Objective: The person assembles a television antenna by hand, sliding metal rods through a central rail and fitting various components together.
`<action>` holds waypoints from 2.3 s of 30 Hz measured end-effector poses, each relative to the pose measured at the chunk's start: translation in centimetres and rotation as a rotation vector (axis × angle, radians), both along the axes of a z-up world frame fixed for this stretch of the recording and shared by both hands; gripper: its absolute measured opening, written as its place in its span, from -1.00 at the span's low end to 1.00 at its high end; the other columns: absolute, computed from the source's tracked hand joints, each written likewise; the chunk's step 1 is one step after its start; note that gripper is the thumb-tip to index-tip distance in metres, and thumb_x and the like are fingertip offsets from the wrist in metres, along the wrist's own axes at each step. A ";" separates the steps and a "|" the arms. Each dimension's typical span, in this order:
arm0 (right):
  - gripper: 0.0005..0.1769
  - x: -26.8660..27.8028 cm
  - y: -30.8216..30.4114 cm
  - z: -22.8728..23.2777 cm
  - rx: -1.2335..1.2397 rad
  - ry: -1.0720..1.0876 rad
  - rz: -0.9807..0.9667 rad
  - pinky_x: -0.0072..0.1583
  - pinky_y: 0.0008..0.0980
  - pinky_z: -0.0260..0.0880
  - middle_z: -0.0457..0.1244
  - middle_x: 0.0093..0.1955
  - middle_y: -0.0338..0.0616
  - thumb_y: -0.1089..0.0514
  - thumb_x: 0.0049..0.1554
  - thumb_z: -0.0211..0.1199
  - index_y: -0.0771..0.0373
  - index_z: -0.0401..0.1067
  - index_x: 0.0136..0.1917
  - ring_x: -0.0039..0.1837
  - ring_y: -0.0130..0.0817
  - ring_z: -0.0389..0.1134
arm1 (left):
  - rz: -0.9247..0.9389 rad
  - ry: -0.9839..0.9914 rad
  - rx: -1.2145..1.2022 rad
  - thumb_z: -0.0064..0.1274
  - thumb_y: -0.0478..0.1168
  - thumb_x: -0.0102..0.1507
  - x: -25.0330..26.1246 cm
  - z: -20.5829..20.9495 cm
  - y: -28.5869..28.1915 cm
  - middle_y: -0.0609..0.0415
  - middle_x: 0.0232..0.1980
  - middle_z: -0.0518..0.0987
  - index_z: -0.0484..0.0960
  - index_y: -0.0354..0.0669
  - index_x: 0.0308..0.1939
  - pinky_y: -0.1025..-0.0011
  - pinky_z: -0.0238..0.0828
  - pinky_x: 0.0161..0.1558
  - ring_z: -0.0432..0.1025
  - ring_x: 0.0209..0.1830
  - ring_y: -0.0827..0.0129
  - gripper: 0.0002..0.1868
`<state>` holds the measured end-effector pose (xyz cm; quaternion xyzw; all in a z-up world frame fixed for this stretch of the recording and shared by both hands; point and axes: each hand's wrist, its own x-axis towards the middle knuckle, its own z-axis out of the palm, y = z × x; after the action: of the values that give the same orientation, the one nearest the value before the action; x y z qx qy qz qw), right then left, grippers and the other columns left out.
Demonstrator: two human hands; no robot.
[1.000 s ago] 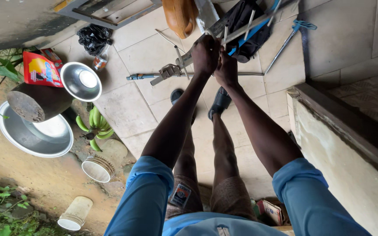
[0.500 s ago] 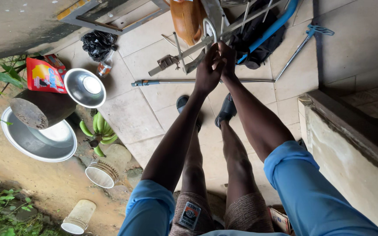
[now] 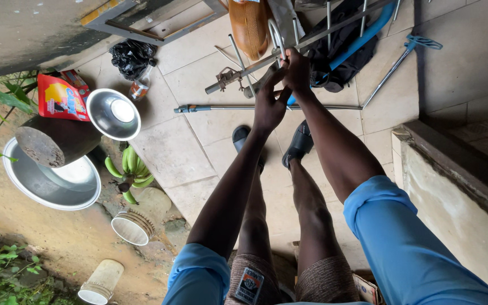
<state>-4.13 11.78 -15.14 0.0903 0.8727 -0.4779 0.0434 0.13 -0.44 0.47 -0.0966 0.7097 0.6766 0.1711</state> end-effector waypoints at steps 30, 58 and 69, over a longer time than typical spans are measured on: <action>-0.68 11.2 -0.6 17.5 -0.125 -0.124 -0.162 -0.01 -0.33 0.50 0.41 0.07 -0.07 0.31 0.13 0.38 0.28 0.45 0.17 0.05 -0.25 0.49 | 0.070 -0.028 0.039 0.09 -0.32 0.38 6.5 6.2 -1.2 -0.15 0.34 0.57 0.48 -0.32 0.36 0.33 0.51 0.21 0.47 0.35 0.21 -0.55; -0.75 17.7 7.5 61.3 -0.090 0.157 -0.146 -0.02 -0.38 0.46 0.41 0.05 -0.09 0.27 0.21 0.29 0.31 0.47 0.17 -0.01 -0.34 0.47 | -0.246 0.435 -0.270 0.14 -0.33 0.26 11.8 44.6 2.8 -0.23 0.28 0.55 0.57 -0.24 0.20 0.20 0.54 0.08 0.51 0.19 -0.09 -0.60; -0.83 21.3 4.8 65.7 -0.088 0.284 -0.363 -0.04 -0.42 0.47 0.44 -0.08 -0.07 0.30 0.21 0.27 0.32 0.50 0.10 -0.13 -0.39 0.49 | -0.512 0.696 -0.177 0.15 -0.35 0.26 10.1 49.0 1.8 -0.18 0.21 0.60 0.60 -0.21 0.17 0.17 0.48 0.16 0.51 0.20 -0.10 -0.62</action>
<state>17.14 16.61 50.58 0.1757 0.8177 -0.5234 -0.1628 10.21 1.34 49.45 0.3019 0.7814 0.5409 0.0750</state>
